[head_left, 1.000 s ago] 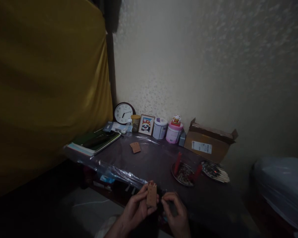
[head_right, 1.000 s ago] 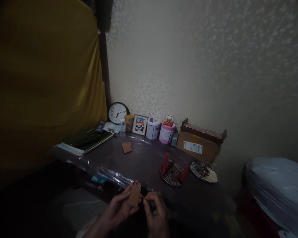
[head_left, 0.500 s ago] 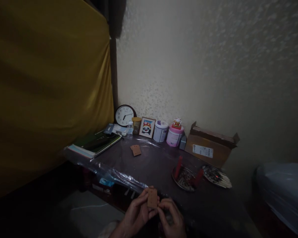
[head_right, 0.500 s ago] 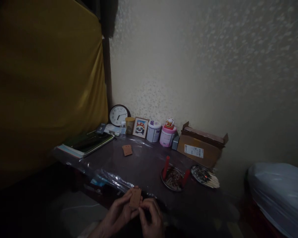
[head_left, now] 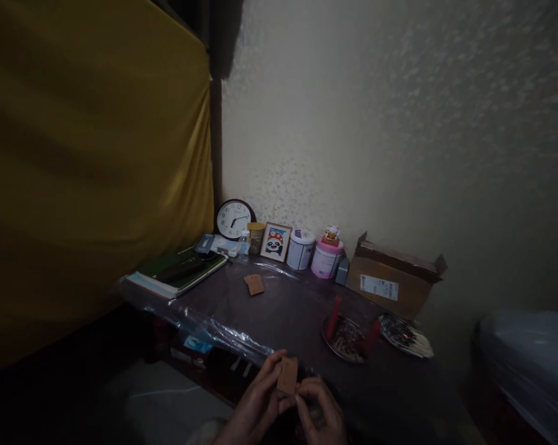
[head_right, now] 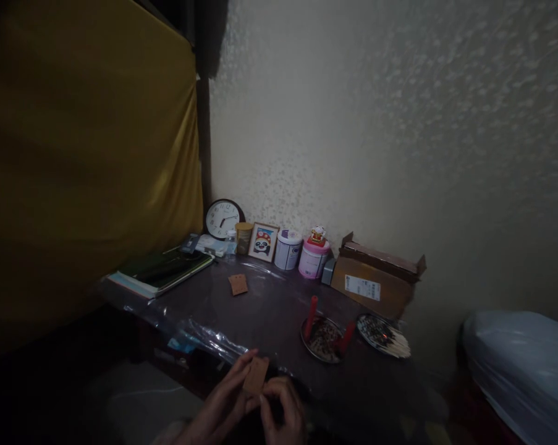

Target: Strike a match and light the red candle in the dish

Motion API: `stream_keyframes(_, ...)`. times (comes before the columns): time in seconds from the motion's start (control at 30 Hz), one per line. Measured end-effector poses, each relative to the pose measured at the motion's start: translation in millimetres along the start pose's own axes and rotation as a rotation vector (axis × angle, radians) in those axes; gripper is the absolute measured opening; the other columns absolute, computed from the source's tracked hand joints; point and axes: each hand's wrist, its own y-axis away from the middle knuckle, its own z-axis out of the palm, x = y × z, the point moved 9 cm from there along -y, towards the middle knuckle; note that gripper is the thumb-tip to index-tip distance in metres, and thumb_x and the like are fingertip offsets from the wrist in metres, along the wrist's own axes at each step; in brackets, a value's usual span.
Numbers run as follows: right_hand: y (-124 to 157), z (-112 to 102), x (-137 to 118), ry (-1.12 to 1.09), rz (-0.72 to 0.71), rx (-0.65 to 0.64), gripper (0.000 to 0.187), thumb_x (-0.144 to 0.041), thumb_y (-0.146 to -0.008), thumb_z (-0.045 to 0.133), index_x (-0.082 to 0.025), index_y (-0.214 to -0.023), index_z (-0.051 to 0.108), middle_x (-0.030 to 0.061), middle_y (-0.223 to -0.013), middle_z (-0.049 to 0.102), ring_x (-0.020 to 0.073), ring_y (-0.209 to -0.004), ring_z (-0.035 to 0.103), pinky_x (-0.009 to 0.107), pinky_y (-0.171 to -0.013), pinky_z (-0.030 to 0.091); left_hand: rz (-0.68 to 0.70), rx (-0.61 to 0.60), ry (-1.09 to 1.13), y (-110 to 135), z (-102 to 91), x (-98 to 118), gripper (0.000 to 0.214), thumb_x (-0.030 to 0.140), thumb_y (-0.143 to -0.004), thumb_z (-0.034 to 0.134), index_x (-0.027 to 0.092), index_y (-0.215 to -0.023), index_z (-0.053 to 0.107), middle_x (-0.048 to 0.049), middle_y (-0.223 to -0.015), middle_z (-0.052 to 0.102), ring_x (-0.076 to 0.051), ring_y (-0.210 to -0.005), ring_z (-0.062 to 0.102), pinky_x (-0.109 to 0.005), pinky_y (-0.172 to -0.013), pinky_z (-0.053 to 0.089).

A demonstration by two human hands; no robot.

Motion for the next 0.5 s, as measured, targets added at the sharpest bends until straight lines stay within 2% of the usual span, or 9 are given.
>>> stream_keyframes(0.1,1.1,-0.9,-1.4,-0.022,-0.001,0.035,0.010,-0.024,-0.082,0.053,-0.022,-0.073,0.057,0.0003,-0.071,0.060,0.0133,-0.067,0.059,0.020,-0.064,0.047,0.017,0.012,-0.036,-0.1,-2.6,-0.6,0.027,0.027,-0.087,0.043,0.026,-0.113,0.047,-0.0057,-0.106,0.061,-0.020,-0.093,0.059,-0.037,-0.080,0.042)
stream_keyframes(0.27,0.0,2.4,-2.4,0.014,-0.026,-0.033,0.007,-0.021,-0.081,0.054,-0.021,-0.075,0.057,0.0006,-0.072,0.061,0.0131,-0.068,0.060,0.019,-0.064,0.048,0.026,0.028,-0.089,-0.5,-3.8,-0.3,0.025,0.027,-0.086,0.044,0.026,-0.111,0.050,-0.0049,-0.102,0.061,-0.018,-0.089,0.059,-0.035,-0.079,0.042)
stream_keyframes(0.4,-2.1,-0.9,-3.7,0.052,-0.065,-0.037,0.005,-0.019,-0.080,0.055,-0.021,-0.076,0.058,0.0003,-0.072,0.062,0.0128,-0.067,0.061,0.018,-0.063,0.049,0.049,0.018,-0.126,0.5,-1.5,3.1,0.025,0.027,-0.085,0.046,0.025,-0.109,0.053,-0.0061,-0.109,0.059,-0.020,-0.093,0.058,-0.037,-0.081,0.042)
stream_keyframes(0.5,-2.6,-2.6,1.4,0.062,-0.033,-0.042,0.004,-0.019,-0.079,0.056,-0.021,-0.076,0.059,0.0004,-0.071,0.063,0.0135,-0.067,0.063,0.019,-0.064,0.050,0.053,-0.013,-0.136,2.2,0.7,3.5,0.025,0.026,-0.084,0.049,0.025,-0.108,0.056,-0.0079,-0.117,0.057,-0.023,-0.103,0.056,-0.041,-0.089,0.039)
